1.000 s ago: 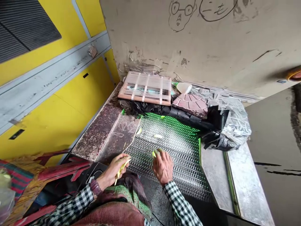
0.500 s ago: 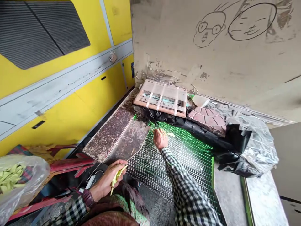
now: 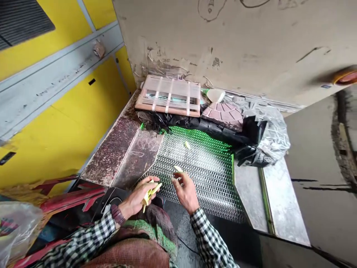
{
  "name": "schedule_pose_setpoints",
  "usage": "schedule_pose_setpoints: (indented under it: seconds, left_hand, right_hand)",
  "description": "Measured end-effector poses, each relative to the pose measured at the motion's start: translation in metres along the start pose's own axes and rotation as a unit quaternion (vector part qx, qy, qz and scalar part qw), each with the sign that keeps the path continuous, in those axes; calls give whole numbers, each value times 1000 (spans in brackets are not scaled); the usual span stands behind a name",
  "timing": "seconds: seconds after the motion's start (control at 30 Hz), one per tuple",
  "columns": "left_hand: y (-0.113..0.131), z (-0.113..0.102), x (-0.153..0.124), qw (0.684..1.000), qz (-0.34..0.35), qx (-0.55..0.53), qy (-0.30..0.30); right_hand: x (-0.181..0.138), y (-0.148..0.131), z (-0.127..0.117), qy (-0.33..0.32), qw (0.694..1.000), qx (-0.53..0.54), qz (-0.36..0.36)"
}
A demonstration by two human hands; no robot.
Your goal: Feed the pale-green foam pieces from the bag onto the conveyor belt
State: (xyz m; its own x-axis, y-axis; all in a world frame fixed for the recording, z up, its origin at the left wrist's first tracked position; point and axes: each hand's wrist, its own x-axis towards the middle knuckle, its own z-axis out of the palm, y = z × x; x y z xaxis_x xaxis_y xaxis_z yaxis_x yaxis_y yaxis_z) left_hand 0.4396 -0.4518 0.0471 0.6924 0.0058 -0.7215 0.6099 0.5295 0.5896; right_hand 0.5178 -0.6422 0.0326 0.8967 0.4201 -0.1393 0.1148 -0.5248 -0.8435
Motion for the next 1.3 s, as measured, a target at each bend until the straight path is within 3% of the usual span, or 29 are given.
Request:
schedule_pose_setpoints:
  seconds: [0.1,0.27,0.37,0.47,0.6,0.67,0.73,0.8,0.87,0.97,1.07,1.17,1.3]
  left_hand:
    - [-3,15,4,1000,2,1,-17]
    - [-10,24,6,1000,-15,-1,-25]
    - [-18,23,9,999,-6,20,-29]
    - [-25,18,13,997,49,63,-19]
    - [-29,5,18,993,77,84,13]
    - [-30,-1,18,995,75,64,20]
    - [-30,-5,16,996,70,47,12]
    - [-28,-6,13,997,62,36,-10]
    - [-24,-3,10,998,52,24,-37]
    - [-19,4,8,996,46,9,-73]
    - [-16,9,8,994,66,17,-83]
    - [-17,9,11,993,70,32,-91]
    - [-19,5,14,994,32,22,-99]
  right_hand:
    - [-17,-16,-1,-83,993,71,-38]
    - [-35,-12,7,-10,997,63,-35]
    - [-35,-8,15,-23,991,134,6]
    - [-30,-6,26,-44,971,222,72]
    - [-12,10,29,-11,948,287,135]
    - [1,25,22,16,969,208,129]
    - [15,39,11,71,994,41,77]
    - [24,45,1,126,986,-109,11]
    - [25,38,-4,143,978,-148,-20]
    - [12,11,1,17,1000,-10,3]
    - [-6,-13,16,-114,983,144,16]
    - [-14,-16,31,-84,972,217,21]
    - [-13,1,42,-68,940,321,90]
